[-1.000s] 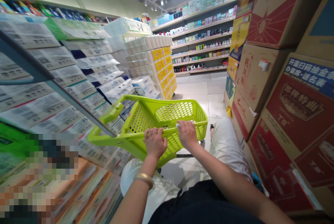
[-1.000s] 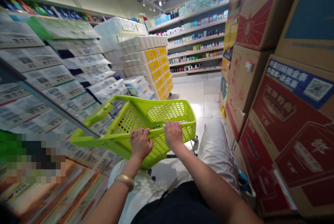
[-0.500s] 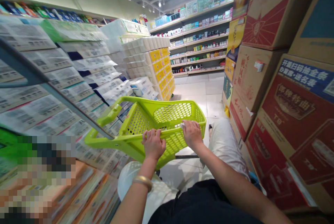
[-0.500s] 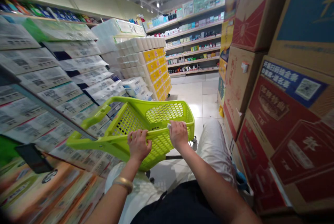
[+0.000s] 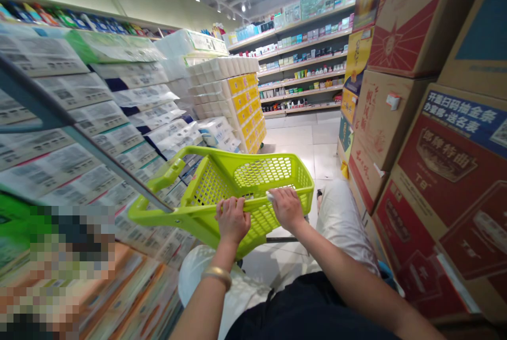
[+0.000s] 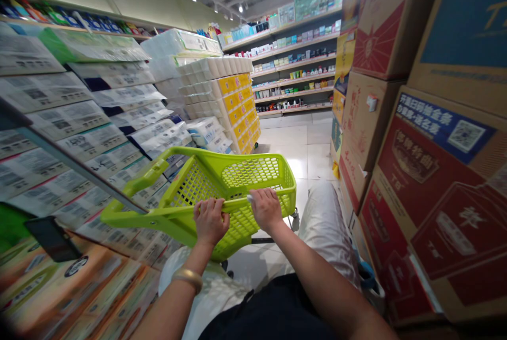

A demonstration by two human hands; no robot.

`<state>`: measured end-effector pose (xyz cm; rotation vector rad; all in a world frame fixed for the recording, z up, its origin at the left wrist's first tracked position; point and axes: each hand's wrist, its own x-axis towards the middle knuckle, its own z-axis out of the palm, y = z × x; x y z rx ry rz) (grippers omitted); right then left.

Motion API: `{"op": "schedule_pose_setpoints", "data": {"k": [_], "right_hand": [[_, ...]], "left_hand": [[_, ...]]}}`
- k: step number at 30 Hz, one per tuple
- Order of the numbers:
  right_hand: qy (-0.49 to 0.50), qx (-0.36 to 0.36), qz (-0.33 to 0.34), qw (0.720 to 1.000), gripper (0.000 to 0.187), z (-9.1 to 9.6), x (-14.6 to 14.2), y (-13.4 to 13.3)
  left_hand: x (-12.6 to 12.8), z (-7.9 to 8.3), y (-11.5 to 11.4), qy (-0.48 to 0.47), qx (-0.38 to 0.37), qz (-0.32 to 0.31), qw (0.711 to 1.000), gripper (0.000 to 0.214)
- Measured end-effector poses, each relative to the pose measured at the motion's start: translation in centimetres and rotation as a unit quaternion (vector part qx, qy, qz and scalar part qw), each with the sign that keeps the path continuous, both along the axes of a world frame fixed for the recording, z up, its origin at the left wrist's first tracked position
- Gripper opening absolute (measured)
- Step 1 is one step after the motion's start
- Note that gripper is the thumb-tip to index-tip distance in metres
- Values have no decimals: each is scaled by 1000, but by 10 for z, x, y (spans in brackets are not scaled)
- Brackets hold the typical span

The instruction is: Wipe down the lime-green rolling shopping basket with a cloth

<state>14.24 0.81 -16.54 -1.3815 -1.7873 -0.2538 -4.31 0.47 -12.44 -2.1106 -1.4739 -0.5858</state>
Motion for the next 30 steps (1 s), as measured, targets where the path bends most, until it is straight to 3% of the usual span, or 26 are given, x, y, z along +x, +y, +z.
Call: {"op": "schedule_pose_setpoints", "data": {"k": [4, 7, 11, 15, 17, 20, 26, 30], "right_hand": [[41, 29, -45, 998, 25, -13, 37, 0], [66, 42, -66, 995, 25, -18, 47, -1], [109, 32, -100, 988, 24, -13, 25, -4], [84, 11, -24, 996, 22, -2, -9, -6], [57, 6, 7, 998, 21, 1, -12, -5], [34, 6, 13, 999, 21, -1, 8, -3], [82, 7, -79, 994, 21, -15, 73, 1], [79, -8, -76, 994, 22, -18, 82, 0]], "left_hand": [[3, -1, 0, -11, 5, 5, 1000, 29], [8, -1, -2, -16, 6, 9, 1000, 28], [13, 0, -5, -25, 18, 21, 999, 25], [12, -1, -5, -28, 21, 19, 999, 23], [9, -1, -5, -24, 21, 10, 999, 24], [4, 0, -3, -13, 17, -10, 1000, 26], [0, 0, 1, -9, 17, -18, 1000, 27], [-1, 1, 5, -6, 9, -20, 1000, 27]]}}
